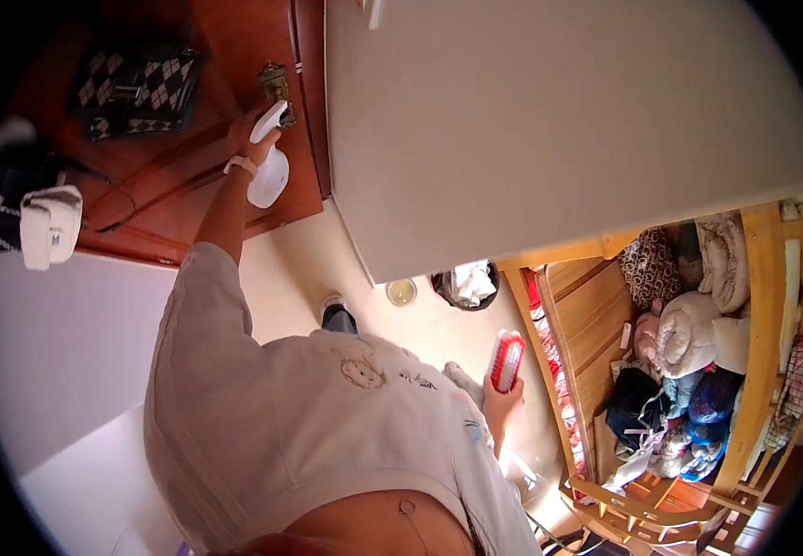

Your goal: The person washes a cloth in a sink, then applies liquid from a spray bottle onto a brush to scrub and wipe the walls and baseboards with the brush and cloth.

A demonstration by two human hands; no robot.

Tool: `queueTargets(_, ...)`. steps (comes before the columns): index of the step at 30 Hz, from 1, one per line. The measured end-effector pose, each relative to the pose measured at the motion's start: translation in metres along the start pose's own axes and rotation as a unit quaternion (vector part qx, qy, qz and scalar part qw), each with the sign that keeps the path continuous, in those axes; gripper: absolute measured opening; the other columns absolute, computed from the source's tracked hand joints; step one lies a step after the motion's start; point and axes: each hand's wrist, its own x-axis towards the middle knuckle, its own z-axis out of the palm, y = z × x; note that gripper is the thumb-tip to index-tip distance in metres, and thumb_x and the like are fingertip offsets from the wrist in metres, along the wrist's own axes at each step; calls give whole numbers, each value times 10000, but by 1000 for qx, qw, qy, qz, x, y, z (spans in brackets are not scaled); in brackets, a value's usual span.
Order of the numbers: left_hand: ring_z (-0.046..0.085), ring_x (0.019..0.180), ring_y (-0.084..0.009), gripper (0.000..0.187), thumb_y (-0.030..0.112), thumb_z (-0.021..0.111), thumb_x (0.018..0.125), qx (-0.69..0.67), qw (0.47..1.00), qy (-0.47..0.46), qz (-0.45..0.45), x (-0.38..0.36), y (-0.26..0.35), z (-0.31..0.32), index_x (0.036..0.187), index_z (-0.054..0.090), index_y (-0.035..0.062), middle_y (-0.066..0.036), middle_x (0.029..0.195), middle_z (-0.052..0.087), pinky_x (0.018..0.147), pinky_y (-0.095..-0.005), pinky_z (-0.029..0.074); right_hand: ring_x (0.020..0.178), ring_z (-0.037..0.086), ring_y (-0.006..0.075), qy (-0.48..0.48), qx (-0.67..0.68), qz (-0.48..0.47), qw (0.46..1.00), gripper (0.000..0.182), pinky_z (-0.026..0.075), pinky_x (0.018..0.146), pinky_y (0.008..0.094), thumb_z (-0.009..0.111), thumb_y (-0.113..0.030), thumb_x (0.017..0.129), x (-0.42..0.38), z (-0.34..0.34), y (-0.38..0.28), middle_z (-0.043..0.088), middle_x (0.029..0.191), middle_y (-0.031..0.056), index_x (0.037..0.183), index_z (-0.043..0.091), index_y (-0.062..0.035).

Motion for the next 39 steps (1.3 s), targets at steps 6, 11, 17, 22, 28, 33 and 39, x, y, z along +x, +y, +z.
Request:
queueTargets(6,597,808,-240,454,253,695,666,-64,995,-59,-59,-54,68,-37,1073,616,67,-129,895,640,715,-383,455,778,642,299,-54,88,-73,992,492,494,712,379,736,-283,619,37,24,25,644,838,182,994,572,-10)
queueTargets(11,501,962,-373,344,250,684,646,49,998,-7,35,-133,97,-63,928,657,56,-193,1102,551,841,-468,396,753,636,320,-124,73,-182,973,501,492,701,393,740,-281,603,58,26,51,647,824,159,1000,570,-27)
queueTargets(17,430,1067,-406,312,233,658,651,106,993,41,-20,-228,188,-112,887,662,29,-209,1155,508,885,-508,343,761,635,311,-182,96,-215,955,509,494,702,393,747,-290,598,75,20,81,647,841,157,1005,569,-43)
queueTargets(22,334,1210,-406,390,168,597,664,62,996,-59,15,-268,261,-128,1025,627,23,-208,1318,377,986,-463,298,776,633,308,-223,67,-235,944,524,495,699,387,750,-301,593,82,25,94,647,858,155,1013,565,-48)
queueTargets(28,278,1275,-354,739,177,617,677,-79,992,-28,-90,-278,291,-153,1334,325,2,-221,1373,302,1039,-428,239,778,635,308,-271,49,-241,931,539,497,696,389,742,-333,596,60,35,81,650,862,152,1028,563,-64)
queueTargets(33,282,1267,-375,796,227,641,705,-61,981,15,-181,-291,277,-175,1357,256,-21,-256,1368,292,1044,-435,216,779,639,311,-293,56,-252,921,560,503,687,390,747,-342,577,39,59,49,653,850,158,1029,566,-64)
queueTargets(39,226,1266,-458,783,334,635,730,273,929,103,-227,-334,227,-193,1348,291,-2,-291,1379,243,1047,-529,160,775,636,319,-309,88,-293,900,529,501,692,390,742,-315,593,19,76,-20,650,850,166,1020,572,-52)
